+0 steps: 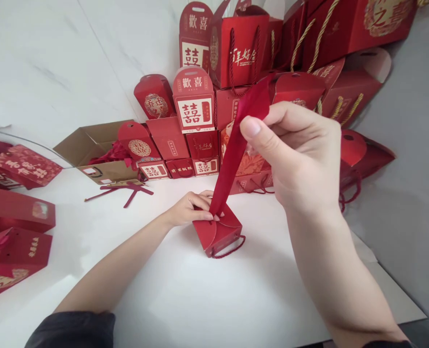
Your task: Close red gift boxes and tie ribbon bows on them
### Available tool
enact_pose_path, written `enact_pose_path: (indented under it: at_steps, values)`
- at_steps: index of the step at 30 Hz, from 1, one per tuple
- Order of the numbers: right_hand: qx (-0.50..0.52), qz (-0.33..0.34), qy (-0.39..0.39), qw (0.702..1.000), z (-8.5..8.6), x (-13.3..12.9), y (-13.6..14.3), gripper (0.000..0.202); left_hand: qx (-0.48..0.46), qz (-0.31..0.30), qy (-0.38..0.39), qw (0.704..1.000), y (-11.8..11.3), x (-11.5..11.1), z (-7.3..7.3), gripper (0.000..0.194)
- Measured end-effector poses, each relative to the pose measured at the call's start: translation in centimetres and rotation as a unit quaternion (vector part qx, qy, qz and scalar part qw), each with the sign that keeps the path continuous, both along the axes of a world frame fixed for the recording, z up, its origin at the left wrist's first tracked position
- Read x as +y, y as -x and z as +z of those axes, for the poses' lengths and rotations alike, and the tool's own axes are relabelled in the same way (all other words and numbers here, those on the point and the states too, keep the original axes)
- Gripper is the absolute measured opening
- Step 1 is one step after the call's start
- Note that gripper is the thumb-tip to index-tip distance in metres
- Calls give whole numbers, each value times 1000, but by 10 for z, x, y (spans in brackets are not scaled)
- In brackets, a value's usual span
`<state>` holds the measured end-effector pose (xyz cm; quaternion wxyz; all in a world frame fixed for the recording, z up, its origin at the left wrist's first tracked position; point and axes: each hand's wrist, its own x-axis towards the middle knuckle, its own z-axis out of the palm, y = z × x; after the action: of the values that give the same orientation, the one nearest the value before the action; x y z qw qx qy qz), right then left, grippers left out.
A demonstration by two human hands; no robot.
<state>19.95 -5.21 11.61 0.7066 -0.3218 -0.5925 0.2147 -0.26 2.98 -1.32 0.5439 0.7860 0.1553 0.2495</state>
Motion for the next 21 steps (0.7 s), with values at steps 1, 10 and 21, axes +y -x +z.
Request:
enact_pose_path:
  at_steps: [1,10,21]
  values:
    - [3,8,-11,1000,0,1,1,17,-1,-2,-3,1000,0,0,0,16]
    - [-30,11,-21,999,-2,-3,2,16,9,-7,-36,999,-5,-7,11,11]
    - [-101,14,48,994,5,38,27,31,13,14,-39,999,-8,-10,8,13]
